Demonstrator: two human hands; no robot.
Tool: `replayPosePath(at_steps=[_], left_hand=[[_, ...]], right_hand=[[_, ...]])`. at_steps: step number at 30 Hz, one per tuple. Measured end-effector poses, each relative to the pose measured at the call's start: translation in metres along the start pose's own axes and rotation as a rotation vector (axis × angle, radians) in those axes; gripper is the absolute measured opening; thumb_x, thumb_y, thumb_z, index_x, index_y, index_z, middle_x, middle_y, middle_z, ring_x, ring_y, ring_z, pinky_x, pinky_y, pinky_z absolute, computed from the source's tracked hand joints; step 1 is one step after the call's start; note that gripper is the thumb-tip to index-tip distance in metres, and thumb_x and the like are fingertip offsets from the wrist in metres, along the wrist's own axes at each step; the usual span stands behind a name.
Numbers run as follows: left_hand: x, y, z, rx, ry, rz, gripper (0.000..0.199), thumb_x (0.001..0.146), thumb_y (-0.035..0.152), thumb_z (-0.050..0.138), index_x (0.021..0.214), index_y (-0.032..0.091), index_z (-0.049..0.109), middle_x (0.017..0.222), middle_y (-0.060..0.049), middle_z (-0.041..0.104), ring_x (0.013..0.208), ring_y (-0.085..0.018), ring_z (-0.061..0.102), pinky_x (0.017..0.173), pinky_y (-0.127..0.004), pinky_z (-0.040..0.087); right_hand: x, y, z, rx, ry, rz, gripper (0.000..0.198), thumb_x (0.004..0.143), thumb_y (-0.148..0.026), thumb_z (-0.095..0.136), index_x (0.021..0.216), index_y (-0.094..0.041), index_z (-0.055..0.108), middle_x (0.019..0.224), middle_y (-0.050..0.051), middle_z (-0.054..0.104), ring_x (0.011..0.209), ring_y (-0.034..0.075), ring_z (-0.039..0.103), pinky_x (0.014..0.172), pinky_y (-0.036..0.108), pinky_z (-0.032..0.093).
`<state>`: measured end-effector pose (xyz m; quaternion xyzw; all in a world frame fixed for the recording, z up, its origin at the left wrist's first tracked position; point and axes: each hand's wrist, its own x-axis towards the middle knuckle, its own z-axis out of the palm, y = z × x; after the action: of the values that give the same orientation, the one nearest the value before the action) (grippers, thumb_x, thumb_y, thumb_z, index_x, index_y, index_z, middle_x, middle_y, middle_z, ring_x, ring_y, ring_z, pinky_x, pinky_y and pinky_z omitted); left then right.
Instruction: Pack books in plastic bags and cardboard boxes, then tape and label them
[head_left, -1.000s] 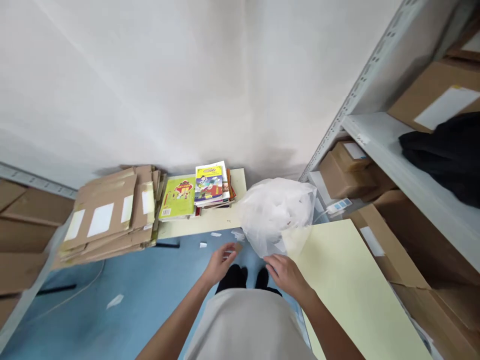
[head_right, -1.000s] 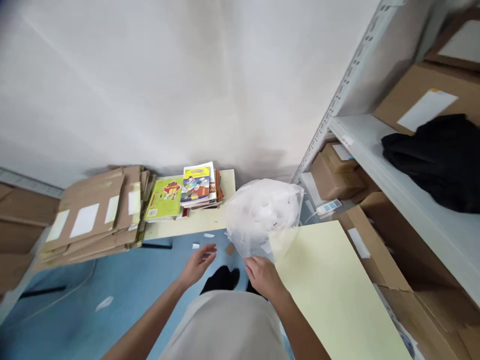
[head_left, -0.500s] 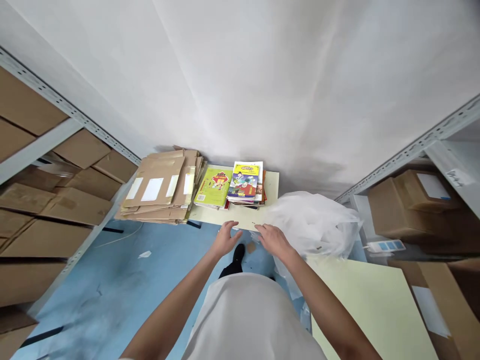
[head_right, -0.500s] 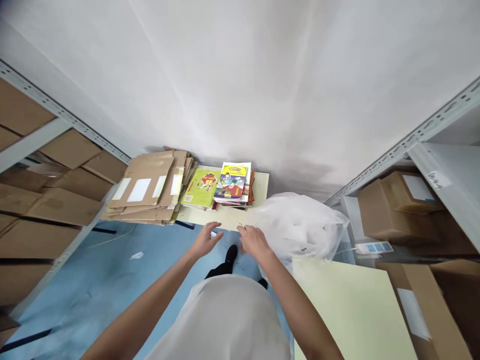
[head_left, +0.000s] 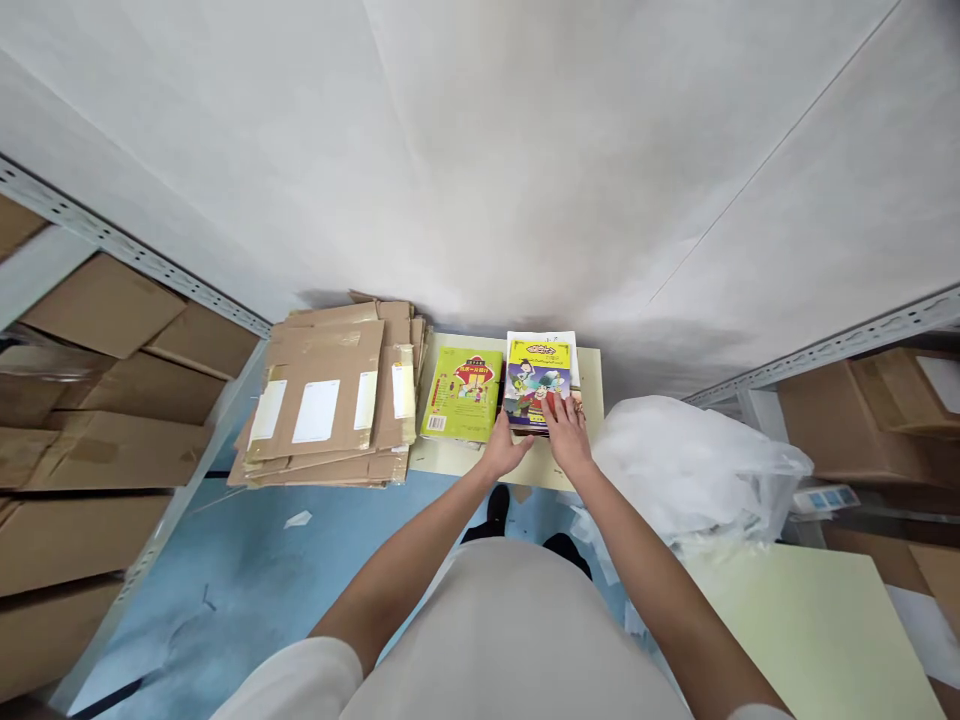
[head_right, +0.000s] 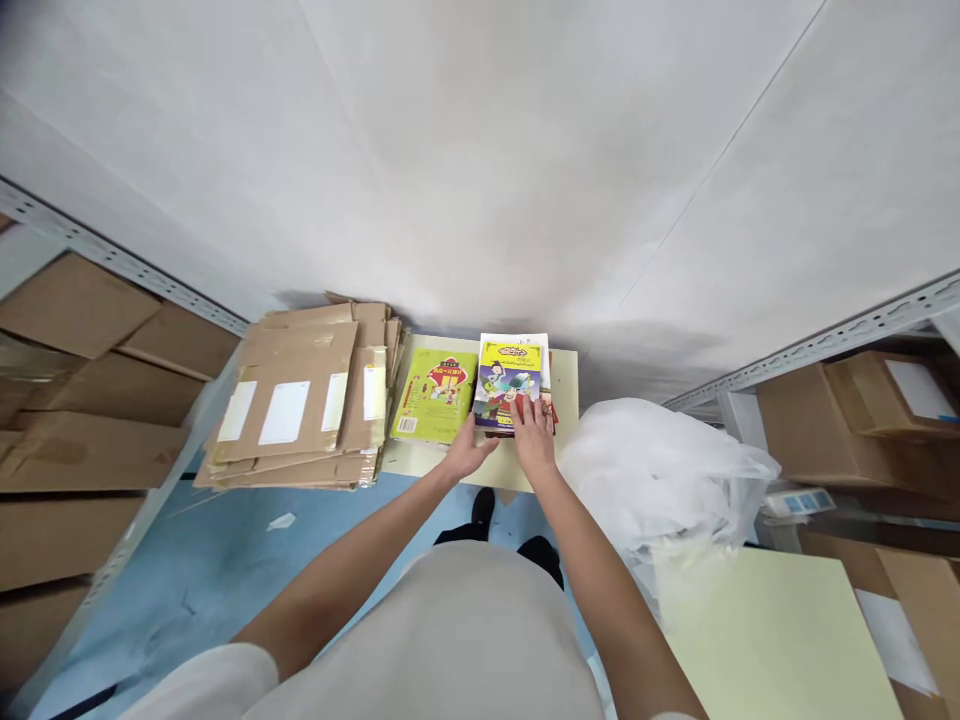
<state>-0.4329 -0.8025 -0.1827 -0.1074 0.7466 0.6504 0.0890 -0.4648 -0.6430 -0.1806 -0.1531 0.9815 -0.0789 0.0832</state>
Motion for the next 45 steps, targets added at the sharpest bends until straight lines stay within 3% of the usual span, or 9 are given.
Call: replayPosePath(at_steps=[4,9,15,20,25,30,33,38,45], left_hand=[[-0.004,-0.004,-0.006,0.028,0.061,-0.081,0.070,0.062,0.031,0.077,0.125,0.013,0.051,0.133,-0.020,0.052,0.132,-0.036,0.038,0.109,-0.046,0.027],[-0.016,-0.011,-0.018,-0.221,0.030,-0.248,0.053,0.067,0.038,0.074,0.113,0.017,0.059,0.119,-0.014,0.063,0.118,-0.030,0.053,0.098,-0.041,0.039],[-0.034,-0.010,-0.036,-0.313,-0.106,-0.356,0.037,0.075,0.048,0.064,0.095,0.017,0.060,0.104,-0.010,0.068,0.099,-0.022,0.064,0.082,-0.035,0.049],[-0.043,-0.011,-0.044,-0.493,-0.277,-0.436,0.040,0.067,0.039,0.076,0.098,0.020,0.059,0.103,-0.007,0.068,0.086,-0.018,0.067,0.075,-0.032,0.053],[-0.047,-0.010,-0.048,-0.534,-0.316,-0.375,0.054,0.059,0.040,0.083,0.102,0.020,0.058,0.107,-0.007,0.067,0.086,-0.018,0.067,0.074,-0.030,0.053],[-0.049,0.009,-0.045,-0.446,-0.401,-0.317,0.059,0.062,0.047,0.080,0.110,0.020,0.057,0.118,-0.010,0.064,0.099,-0.024,0.064,0.078,-0.034,0.053],[-0.051,0.024,-0.032,-0.370,-0.539,-0.298,0.058,0.066,0.048,0.077,0.113,0.021,0.056,0.120,-0.009,0.064,0.101,-0.025,0.064,0.081,-0.035,0.053],[-0.057,0.045,0.016,-0.288,-0.859,-0.304,0.049,0.072,0.047,0.072,0.111,0.021,0.058,0.120,-0.009,0.065,0.105,-0.026,0.063,0.086,-0.038,0.051],[-0.106,0.062,0.123,-0.128,-1.260,-0.322,0.050,0.073,0.046,0.072,0.113,0.019,0.060,0.113,-0.010,0.068,0.103,-0.029,0.064,0.085,-0.039,0.051]], right_hand=[[-0.007,-0.010,0.006,-0.014,0.036,0.033,0.063,0.084,-0.003,0.039,0.146,-0.018,0.034,0.150,0.017,0.034,0.140,0.035,0.027,0.106,0.055,0.035],[-0.024,-0.025,0.004,0.015,0.031,0.013,0.065,0.082,-0.001,0.041,0.145,-0.017,0.036,0.147,0.020,0.038,0.138,0.037,0.031,0.103,0.057,0.039],[-0.058,-0.041,-0.005,0.039,-0.038,0.013,0.067,0.077,0.005,0.038,0.140,-0.016,0.043,0.145,0.016,0.042,0.136,0.034,0.035,0.097,0.044,0.048],[-0.077,-0.044,-0.005,0.181,0.022,0.043,0.060,0.077,0.002,0.042,0.134,-0.017,0.051,0.139,0.013,0.050,0.137,0.027,0.035,0.106,0.043,0.041],[-0.094,-0.039,-0.007,0.406,0.112,0.099,0.057,0.077,-0.007,0.051,0.133,-0.015,0.051,0.150,0.015,0.032,0.139,0.027,0.032,0.110,0.043,0.036],[-0.120,-0.025,-0.033,0.631,0.186,0.155,0.063,0.080,-0.031,0.060,0.140,-0.023,0.043,0.156,0.010,0.021,0.140,0.028,0.028,0.109,0.043,0.037],[-0.141,-0.013,-0.049,0.808,0.332,0.335,0.071,0.080,-0.036,0.060,0.145,-0.026,0.033,0.154,0.010,0.026,0.139,0.028,0.031,0.108,0.046,0.038],[-0.191,0.018,-0.062,1.282,0.570,0.618,0.081,0.082,-0.048,0.057,0.149,-0.031,0.014,0.151,0.013,0.033,0.110,0.024,0.061,0.090,0.043,0.052],[-0.316,0.081,-0.076,1.598,0.952,1.053,0.069,0.081,-0.064,0.049,0.139,-0.028,0.036,0.118,0.008,0.065,0.081,0.020,0.069,0.064,0.033,0.055]])
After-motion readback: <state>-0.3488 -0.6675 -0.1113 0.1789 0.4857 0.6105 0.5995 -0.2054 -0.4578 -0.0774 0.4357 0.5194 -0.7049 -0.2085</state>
